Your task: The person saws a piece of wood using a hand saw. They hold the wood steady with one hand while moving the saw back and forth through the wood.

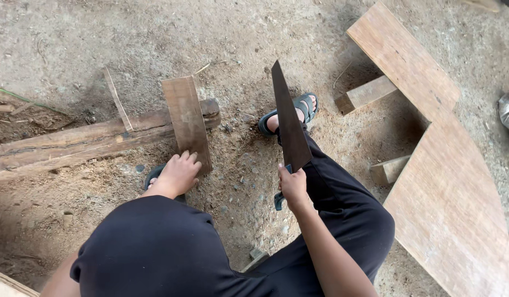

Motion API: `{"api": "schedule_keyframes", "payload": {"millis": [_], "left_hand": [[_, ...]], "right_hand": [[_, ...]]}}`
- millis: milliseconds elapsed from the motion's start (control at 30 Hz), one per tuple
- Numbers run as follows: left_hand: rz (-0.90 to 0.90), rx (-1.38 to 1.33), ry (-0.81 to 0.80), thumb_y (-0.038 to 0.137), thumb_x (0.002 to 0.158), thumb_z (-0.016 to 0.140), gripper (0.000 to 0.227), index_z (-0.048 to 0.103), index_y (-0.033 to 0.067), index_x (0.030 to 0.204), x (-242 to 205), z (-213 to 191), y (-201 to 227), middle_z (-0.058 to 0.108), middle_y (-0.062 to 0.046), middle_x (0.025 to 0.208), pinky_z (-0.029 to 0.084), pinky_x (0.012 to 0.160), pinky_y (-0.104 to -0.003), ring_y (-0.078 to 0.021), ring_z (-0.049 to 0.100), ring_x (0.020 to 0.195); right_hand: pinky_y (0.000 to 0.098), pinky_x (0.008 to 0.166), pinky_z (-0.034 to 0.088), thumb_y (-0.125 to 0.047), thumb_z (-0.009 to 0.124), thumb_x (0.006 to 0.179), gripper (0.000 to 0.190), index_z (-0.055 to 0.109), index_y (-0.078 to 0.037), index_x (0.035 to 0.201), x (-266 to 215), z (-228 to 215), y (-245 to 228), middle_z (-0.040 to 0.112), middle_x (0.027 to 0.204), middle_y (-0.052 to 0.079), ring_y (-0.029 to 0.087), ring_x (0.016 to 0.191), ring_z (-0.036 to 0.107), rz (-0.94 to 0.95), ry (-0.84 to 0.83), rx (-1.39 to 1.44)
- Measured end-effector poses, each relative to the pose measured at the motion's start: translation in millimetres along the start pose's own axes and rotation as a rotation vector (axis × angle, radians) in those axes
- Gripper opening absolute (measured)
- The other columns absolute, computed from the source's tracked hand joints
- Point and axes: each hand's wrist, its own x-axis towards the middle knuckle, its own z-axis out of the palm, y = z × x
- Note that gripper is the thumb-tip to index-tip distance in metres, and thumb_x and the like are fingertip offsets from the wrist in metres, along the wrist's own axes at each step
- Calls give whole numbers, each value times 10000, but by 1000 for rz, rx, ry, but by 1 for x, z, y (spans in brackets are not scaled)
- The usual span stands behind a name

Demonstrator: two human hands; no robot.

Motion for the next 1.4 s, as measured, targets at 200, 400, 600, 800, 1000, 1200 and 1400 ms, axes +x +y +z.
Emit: {"api": "schedule_keyframes", "payload": {"millis": [200, 400, 600, 800, 1000, 1200, 1400], "left_hand": [[-45, -60, 39, 382, 890, 722, 296, 707, 130, 1044, 5, -5, -20, 703, -59, 1124, 496, 923, -392, -227, 635, 1089], [-160, -91, 409, 286, 906, 701, 187, 732, 118, 981, 7, -25, -61, 720, -61, 1162, 508, 909, -410, -227, 661, 1085], [-203, -129, 566, 262, 1032, 614, 230, 707, 74, 1126, 52, -54, -111, 709, -129, 1218, 504, 982, -437, -273, 651, 1126], [-375, -177, 342, 358, 1055, 457, 400, 649, 13, 1119, 114, -96, -131, 701, -171, 1053, 532, 864, -473, -316, 657, 1015], [-497, -419, 198, 321, 1142, 349, 460, 654, 10, 994, 134, -66, -142, 681, -201, 921, 569, 801, -478, -305, 686, 838], [-449, -423, 391, 308, 1133, 401, 471, 667, 15, 875, 137, -35, -152, 661, -152, 729, 581, 624, -404, -251, 664, 633], [-444, -420, 444, 307, 1112, 442, 440, 666, 36, 846, 135, -34, -148, 659, -129, 706, 561, 612, -393, -229, 641, 616]], "right_hand": [[308, 422, 303, -165, 678, 962, 292, 504, -80, 744, -6, 13, 7, 443, 539, -45, 68, 439, 395, -82, -25, -201], [302, 440, 342, -196, 691, 956, 284, 545, -75, 744, -17, 26, 10, 474, 559, -40, 69, 478, 426, -231, -41, -449], [300, 448, 362, -244, 634, 1019, 337, 562, -53, 752, -23, 49, 2, 504, 595, -33, 77, 503, 457, -372, -154, -464], [269, 394, 347, -244, 558, 1028, 285, 528, -87, 792, -12, 122, -3, 504, 616, -60, 66, 457, 445, -270, -287, -495], [273, 442, 334, -183, 591, 1039, 222, 545, -56, 862, -8, 194, 22, 479, 633, -47, 45, 515, 428, -221, -277, -227], [286, 513, 377, -163, 603, 1046, 192, 589, -1, 944, -3, 203, 34, 520, 658, -19, 63, 573, 440, -279, -250, -292], [292, 538, 420, -155, 594, 1029, 170, 606, -3, 953, 2, 208, 35, 572, 671, 5, 73, 593, 484, -358, -195, -385]]}}
